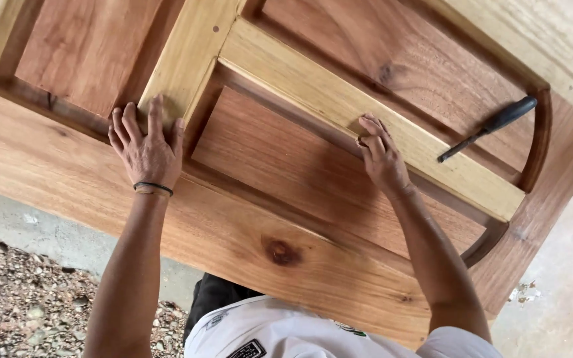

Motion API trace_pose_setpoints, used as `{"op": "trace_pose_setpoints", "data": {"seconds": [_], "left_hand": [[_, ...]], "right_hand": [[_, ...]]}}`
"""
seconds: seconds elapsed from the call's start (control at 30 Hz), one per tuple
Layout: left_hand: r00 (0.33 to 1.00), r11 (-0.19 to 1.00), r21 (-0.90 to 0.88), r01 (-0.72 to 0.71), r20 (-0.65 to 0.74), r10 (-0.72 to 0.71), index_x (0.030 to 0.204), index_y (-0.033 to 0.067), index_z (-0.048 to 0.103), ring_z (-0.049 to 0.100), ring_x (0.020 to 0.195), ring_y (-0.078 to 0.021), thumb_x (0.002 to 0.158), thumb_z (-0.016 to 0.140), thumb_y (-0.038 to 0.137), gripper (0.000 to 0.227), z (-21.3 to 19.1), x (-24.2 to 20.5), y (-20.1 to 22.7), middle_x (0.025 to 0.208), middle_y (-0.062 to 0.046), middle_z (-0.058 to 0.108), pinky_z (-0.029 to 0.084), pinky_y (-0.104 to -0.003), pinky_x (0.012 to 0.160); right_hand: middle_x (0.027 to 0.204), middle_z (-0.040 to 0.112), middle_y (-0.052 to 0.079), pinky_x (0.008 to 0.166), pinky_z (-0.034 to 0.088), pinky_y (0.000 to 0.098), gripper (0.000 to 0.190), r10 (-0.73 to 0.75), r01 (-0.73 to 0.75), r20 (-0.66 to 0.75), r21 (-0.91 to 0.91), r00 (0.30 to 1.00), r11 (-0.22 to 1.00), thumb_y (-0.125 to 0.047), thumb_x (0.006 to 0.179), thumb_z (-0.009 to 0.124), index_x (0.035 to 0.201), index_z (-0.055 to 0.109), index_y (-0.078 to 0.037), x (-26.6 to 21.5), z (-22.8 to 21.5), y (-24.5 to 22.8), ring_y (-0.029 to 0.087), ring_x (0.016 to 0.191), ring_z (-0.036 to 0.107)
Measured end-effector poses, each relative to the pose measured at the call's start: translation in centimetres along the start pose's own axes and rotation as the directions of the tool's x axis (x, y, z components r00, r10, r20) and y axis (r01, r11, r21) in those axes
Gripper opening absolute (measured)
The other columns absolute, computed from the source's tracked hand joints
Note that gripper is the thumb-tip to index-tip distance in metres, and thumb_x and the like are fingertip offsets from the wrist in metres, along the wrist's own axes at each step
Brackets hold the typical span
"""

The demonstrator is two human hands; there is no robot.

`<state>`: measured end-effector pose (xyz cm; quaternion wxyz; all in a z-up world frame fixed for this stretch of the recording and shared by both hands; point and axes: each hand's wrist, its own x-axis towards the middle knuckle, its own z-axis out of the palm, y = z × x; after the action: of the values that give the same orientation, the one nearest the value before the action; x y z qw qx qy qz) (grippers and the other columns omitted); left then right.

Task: The person uses a curved carving tool to shape and smooth the edges of a wooden frame on a large plank. They repeatedly run the tool along the curved and straight edges of the wood, removing shavings and refining the surface.

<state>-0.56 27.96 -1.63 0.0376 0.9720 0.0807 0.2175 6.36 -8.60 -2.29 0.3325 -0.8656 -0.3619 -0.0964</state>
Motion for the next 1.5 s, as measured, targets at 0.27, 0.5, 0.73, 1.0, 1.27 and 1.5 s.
{"op": "trace_pose_setpoints", "data": {"seconds": [0.27, 0.5, 0.73, 1.0, 1.27, 1.5], "left_hand": [[0.987, 0.997, -0.068, 0.047, 0.157, -0.036, 0.118, 0.0121, 0.051, 0.038, 0.102, -0.0408, 0.089, 0.053, 0.033, 0.036, -2.1, 1.3, 1.4, 0.109, -0.025, 0.046, 0.031, -0.054, 0.08], [0.989, 0.987, -0.159, 0.015, 0.148, 0.009, 0.12, 0.0118, 0.052, 0.036, 0.098, -0.0396, 0.091, 0.065, 0.019, 0.033, -1.2, 0.6, 1.1, 0.11, -0.024, 0.042, 0.035, -0.061, 0.074], [0.988, 0.979, -0.136, -0.151, 0.019, 0.155, 0.119, 0.0002, 0.057, 0.042, 0.092, -0.0411, 0.099, 0.056, 0.023, 0.03, -2.0, 0.7, 2.1, 0.102, -0.025, 0.043, 0.036, -0.056, 0.067], [0.975, 0.927, -0.305, -0.218, -0.115, 0.191, 0.108, -0.0024, 0.056, 0.03, 0.106, -0.0376, 0.085, 0.066, 0.016, 0.03, 2.6, 2.0, 9.5, 0.113, -0.022, 0.034, 0.033, -0.059, 0.075], [0.555, 0.748, -0.533, -0.396, 0.51, 0.657, 0.108, 0.0159, 0.043, 0.045, 0.1, -0.0224, 0.065, 0.05, 0.052, 0.056, 5.9, 0.8, 43.4, 0.104, -0.006, 0.05, 0.038, -0.038, 0.081], [0.616, 0.737, -0.657, -0.162, 0.516, 0.595, 0.09, 0.0112, 0.056, 0.054, 0.088, -0.0301, 0.07, 0.036, 0.021, 0.03, 13.9, 2.4, 44.9, 0.087, -0.009, 0.056, 0.043, -0.042, 0.071]], "right_hand": [[0.12, 0.041, 0.019, 0.102, 0.031, 0.0377, 0.043, -0.027, 0.026, 0.04, 0.024, 0.999, 0.999, 0.02, 0.075, 0.045, 0.114, 0.038, 0.004, 10.3, 9.1, -1.9, 0.029, 0.116, 0.037], [0.136, 0.019, 0.016, 0.107, 0.01, 0.0343, 0.05, 0.324, -0.451, 0.426, 0.241, 0.845, 0.859, -0.028, 0.088, 0.008, 0.128, 0.021, -0.001, 8.5, 5.8, -2.3, 0.024, 0.129, 0.015], [0.118, 0.045, 0.019, 0.098, 0.031, 0.0429, 0.012, 0.075, -0.068, 0.074, -0.094, 0.994, 0.993, 0.006, 0.086, 0.043, 0.096, 0.047, 0.009, -7.4, -6.9, 1.9, 0.033, 0.114, 0.04], [0.128, 0.038, 0.007, 0.107, 0.02, 0.0347, 0.031, 0.257, -0.26, 0.044, 0.06, 0.965, 0.964, -0.012, 0.09, 0.039, 0.121, 0.042, -0.01, -3.2, 2.8, 3.0, 0.022, 0.122, 0.034], [0.104, 0.056, 0.012, 0.088, 0.044, 0.0353, 0.013, -0.09, -0.001, -0.33, -0.266, 0.94, 0.964, -0.012, 0.078, 0.059, 0.082, 0.056, -0.001, -0.8, 3.7, 1.1, 0.026, 0.1, 0.054], [0.086, 0.053, 0.007, 0.086, 0.042, 0.0372, 0.005, 0.116, -0.031, 0.081, -0.671, 0.99, 0.741, -0.001, 0.073, 0.051, 0.074, 0.052, -0.006, -9.5, -2.2, 3.5, 0.023, 0.089, 0.053]]}}
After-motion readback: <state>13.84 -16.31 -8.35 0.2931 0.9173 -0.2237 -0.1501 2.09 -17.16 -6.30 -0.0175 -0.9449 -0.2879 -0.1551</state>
